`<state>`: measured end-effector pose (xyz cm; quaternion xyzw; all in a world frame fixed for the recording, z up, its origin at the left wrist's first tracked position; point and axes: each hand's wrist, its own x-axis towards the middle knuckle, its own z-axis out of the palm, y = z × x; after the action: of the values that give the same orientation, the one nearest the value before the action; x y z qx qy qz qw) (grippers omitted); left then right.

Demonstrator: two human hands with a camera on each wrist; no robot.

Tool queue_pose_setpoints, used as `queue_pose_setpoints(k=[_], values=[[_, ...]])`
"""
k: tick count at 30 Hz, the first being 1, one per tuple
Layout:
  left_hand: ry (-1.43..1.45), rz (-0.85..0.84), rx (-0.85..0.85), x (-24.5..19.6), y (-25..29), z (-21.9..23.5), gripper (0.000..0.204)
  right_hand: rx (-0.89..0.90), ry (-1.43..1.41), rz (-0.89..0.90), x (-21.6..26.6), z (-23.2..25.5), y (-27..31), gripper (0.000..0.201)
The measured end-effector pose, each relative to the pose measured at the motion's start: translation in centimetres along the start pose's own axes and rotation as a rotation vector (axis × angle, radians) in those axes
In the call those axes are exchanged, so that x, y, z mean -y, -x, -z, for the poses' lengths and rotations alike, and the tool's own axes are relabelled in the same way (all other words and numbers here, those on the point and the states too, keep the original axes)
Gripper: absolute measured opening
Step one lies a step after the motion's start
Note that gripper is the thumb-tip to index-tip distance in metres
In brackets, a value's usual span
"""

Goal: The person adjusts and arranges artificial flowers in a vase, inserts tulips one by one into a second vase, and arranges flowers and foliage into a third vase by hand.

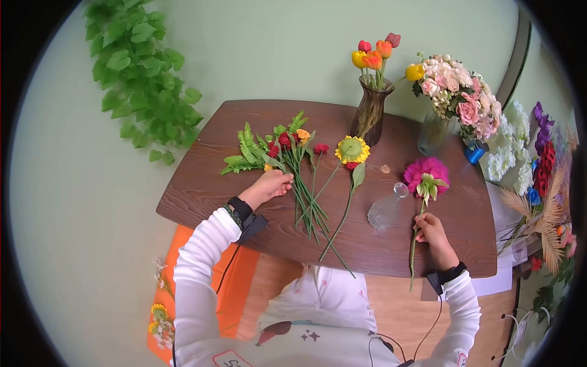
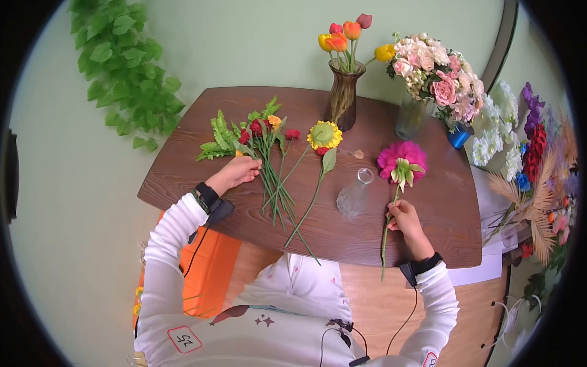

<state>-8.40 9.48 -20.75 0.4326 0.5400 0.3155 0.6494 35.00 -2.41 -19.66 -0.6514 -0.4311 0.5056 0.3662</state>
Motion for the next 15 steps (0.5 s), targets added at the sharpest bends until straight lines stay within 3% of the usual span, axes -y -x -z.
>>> queue_pose_setpoints(k=[9,13,15], values=[[-0.098,-0.171,0.000,-2.3,-0.1,-3.3,0.021,0.010,-0.023,-0.008,-0.3,0.2,-0.2,0.011],[-0.274,-0.196,-0.006,-2.0,-1.2,-4.3,0.030,0.006,-0.026,-0.015,0.0,0.1,0.1,0.011],[-0.766,-0.297,-0.310,-1.2,-1.1,-5.0,0.040,0.002,-0.041,-0.003,-0.3,0.2,0.0,0.011]])
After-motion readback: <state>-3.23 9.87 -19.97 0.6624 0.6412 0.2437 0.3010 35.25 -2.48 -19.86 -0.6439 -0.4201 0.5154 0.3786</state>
